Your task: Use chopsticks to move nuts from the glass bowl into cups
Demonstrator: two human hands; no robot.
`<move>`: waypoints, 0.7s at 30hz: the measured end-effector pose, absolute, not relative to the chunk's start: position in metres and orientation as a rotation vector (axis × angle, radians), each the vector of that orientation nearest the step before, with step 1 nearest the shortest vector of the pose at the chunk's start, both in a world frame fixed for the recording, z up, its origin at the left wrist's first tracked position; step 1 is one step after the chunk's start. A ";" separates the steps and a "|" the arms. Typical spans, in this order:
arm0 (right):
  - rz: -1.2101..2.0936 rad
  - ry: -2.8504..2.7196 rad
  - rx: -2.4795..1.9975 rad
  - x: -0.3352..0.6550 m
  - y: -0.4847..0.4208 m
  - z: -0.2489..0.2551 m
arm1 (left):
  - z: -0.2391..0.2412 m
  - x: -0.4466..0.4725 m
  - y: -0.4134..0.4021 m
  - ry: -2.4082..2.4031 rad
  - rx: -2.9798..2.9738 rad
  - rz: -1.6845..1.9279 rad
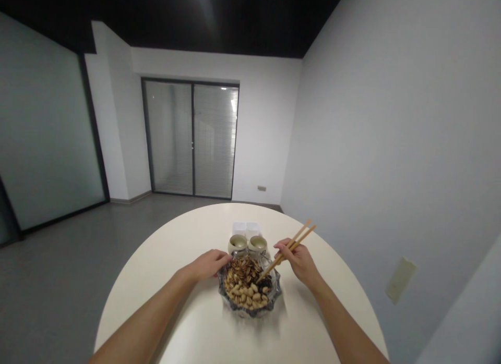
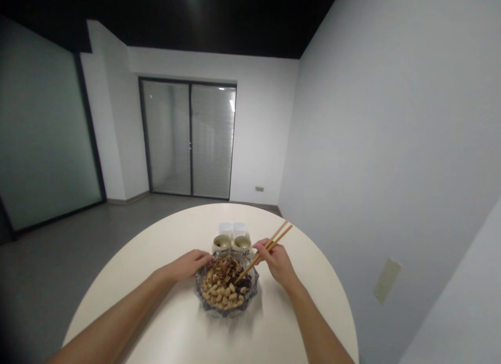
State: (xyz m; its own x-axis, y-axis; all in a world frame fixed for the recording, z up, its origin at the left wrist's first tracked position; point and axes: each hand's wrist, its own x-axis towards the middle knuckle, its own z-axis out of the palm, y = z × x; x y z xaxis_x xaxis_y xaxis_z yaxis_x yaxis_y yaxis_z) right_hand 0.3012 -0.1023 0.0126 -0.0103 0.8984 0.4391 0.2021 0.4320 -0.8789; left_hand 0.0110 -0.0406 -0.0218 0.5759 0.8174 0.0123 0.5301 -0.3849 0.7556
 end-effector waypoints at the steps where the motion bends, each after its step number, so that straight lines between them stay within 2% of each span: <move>1: 0.739 -1.504 -1.015 0.301 -0.102 0.012 | -0.022 0.011 -0.040 1.071 2.078 0.503; 21: 0.715 -1.461 -1.044 0.300 -0.105 0.018 | -0.029 0.010 -0.036 1.052 2.076 0.516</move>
